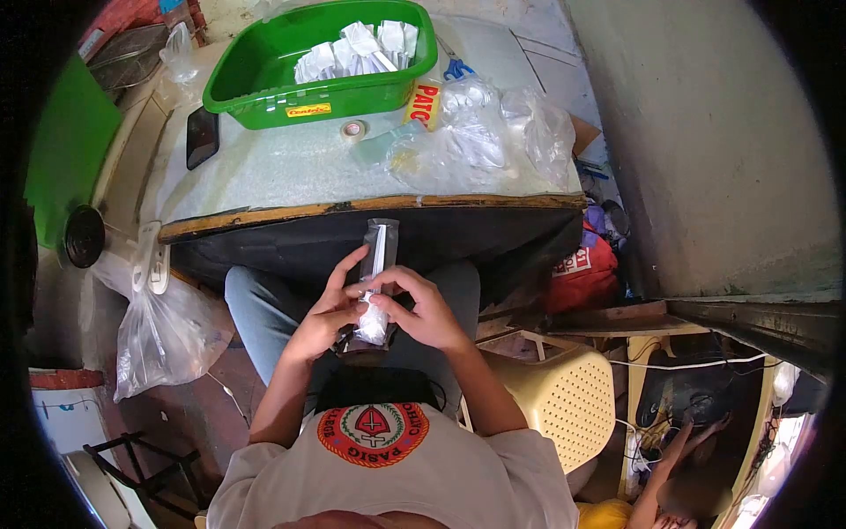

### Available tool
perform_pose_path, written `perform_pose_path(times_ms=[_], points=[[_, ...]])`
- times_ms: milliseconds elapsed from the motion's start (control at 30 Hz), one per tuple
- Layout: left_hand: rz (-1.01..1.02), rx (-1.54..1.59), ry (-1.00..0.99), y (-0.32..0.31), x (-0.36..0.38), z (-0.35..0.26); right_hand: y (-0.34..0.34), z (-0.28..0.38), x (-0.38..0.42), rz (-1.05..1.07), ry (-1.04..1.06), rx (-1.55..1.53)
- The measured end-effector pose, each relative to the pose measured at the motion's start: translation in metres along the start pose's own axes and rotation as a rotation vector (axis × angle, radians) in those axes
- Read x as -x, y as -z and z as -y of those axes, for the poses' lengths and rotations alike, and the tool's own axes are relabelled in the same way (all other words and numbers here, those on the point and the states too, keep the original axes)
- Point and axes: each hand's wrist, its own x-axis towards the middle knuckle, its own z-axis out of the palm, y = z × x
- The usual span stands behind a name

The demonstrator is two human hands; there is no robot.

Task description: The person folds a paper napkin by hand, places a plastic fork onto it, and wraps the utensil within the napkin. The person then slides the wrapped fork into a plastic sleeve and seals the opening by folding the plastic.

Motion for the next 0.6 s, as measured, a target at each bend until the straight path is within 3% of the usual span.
perform_pose_path(times_ms=[333, 400, 533, 600], points=[[-0.172, -0.171, -0.094, -0.005, 0.004, 0.015, -0.010, -0.001, 0.003, -0.230, 0.173, 0.284], [-0.172, -0.003, -0.183, -0.003, 0.003, 0.022, -0.013, -0.001, 0.004, -0.255, 0.067, 0.048], [-0.127, 0.089, -0.293, -0.011, 0.005, 0.021, -0.017, 0.007, 0.001, -0.313, 0.055, -0.110], [-0.093, -0.186, -0.370, -0.006, 0.006, 0.026, -0.017, 0.005, 0.000, -0.335, 0.102, -0.160]])
